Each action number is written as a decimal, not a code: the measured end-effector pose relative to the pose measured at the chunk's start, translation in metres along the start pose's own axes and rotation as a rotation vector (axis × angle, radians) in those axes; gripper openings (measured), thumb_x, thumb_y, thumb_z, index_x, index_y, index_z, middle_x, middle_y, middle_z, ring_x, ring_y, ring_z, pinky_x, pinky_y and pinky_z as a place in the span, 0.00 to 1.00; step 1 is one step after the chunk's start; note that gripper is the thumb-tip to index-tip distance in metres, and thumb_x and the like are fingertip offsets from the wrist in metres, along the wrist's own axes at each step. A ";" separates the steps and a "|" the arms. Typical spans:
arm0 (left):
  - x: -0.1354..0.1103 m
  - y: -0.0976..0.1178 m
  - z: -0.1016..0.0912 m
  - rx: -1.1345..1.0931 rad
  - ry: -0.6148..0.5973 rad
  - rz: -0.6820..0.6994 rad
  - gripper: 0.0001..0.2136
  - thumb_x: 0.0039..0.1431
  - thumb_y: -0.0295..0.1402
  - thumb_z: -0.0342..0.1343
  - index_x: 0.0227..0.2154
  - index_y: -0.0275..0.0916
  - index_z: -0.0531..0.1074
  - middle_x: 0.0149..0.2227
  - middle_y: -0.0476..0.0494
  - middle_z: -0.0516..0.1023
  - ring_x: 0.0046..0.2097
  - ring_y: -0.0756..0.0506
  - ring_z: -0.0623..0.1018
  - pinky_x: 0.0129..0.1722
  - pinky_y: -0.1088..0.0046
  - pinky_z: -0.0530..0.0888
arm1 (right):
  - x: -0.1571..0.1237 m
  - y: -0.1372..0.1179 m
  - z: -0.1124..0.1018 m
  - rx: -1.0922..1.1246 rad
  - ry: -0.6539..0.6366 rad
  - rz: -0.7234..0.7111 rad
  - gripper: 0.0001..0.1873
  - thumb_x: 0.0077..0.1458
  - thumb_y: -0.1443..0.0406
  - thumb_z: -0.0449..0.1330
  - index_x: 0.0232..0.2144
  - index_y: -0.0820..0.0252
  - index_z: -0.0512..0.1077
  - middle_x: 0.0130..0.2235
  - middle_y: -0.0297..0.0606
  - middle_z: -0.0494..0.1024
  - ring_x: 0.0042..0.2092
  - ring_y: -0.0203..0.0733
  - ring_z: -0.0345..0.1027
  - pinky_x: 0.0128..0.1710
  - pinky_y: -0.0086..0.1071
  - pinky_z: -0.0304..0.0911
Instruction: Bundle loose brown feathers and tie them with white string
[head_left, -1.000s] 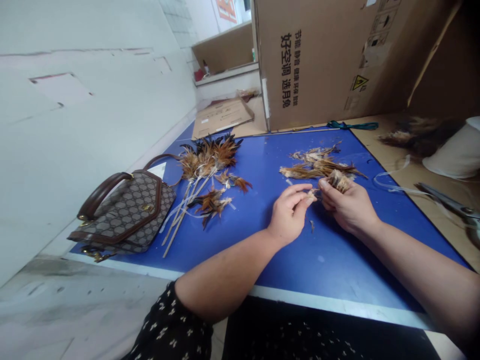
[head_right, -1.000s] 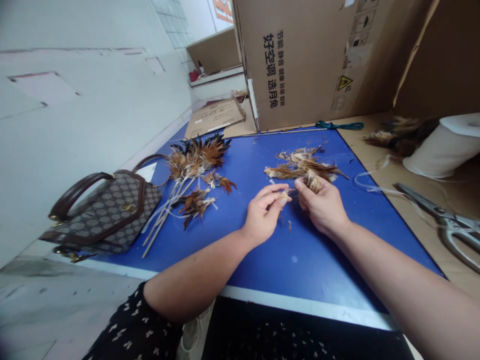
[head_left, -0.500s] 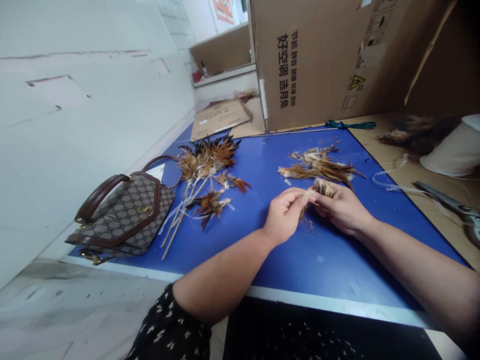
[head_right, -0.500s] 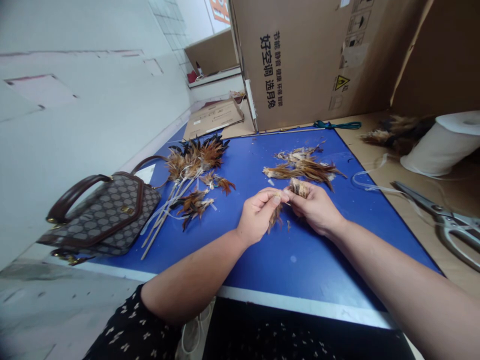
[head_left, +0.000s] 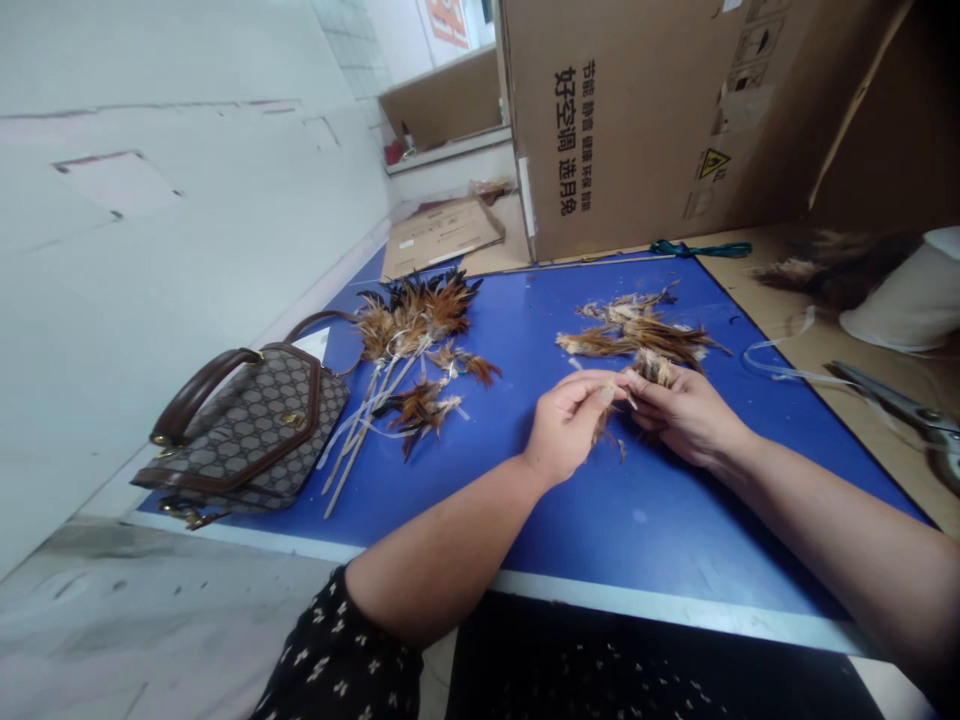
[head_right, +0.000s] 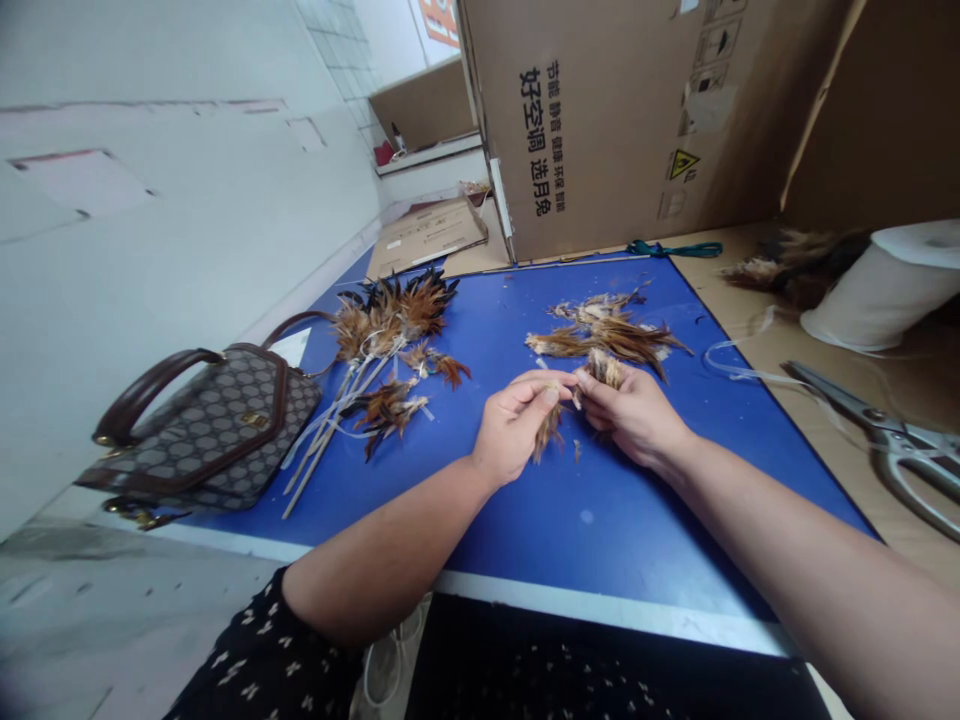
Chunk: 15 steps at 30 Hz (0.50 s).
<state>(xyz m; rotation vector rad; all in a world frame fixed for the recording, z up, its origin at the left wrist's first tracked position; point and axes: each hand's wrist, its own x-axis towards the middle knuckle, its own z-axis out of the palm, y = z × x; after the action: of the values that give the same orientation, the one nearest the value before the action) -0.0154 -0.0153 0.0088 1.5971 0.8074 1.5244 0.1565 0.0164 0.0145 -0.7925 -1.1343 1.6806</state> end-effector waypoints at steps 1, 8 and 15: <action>0.000 0.001 0.000 -0.002 -0.018 0.004 0.11 0.70 0.38 0.58 0.39 0.39 0.83 0.48 0.37 0.84 0.54 0.43 0.80 0.61 0.58 0.73 | 0.000 -0.001 0.000 0.021 0.008 0.010 0.23 0.50 0.53 0.77 0.30 0.59 0.68 0.22 0.26 0.61 0.21 0.27 0.44 0.20 0.29 0.37; -0.001 0.005 0.004 -0.072 -0.126 -0.041 0.12 0.69 0.39 0.59 0.39 0.38 0.84 0.50 0.36 0.83 0.47 0.44 0.82 0.51 0.63 0.80 | -0.003 -0.004 0.006 0.061 -0.013 0.072 0.25 0.46 0.55 0.79 0.28 0.59 0.68 0.20 0.26 0.63 0.20 0.27 0.48 0.20 0.28 0.37; -0.003 0.002 0.005 -0.128 -0.023 -0.113 0.13 0.67 0.42 0.61 0.38 0.36 0.83 0.45 0.37 0.80 0.42 0.46 0.82 0.47 0.65 0.82 | -0.004 -0.004 0.004 -0.023 -0.118 0.104 0.21 0.54 0.54 0.74 0.27 0.60 0.69 0.22 0.31 0.68 0.21 0.28 0.48 0.21 0.29 0.40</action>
<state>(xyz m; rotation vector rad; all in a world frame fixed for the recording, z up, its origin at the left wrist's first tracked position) -0.0104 -0.0193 0.0086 1.4490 0.7588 1.4453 0.1558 0.0124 0.0198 -0.7866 -1.2137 1.8237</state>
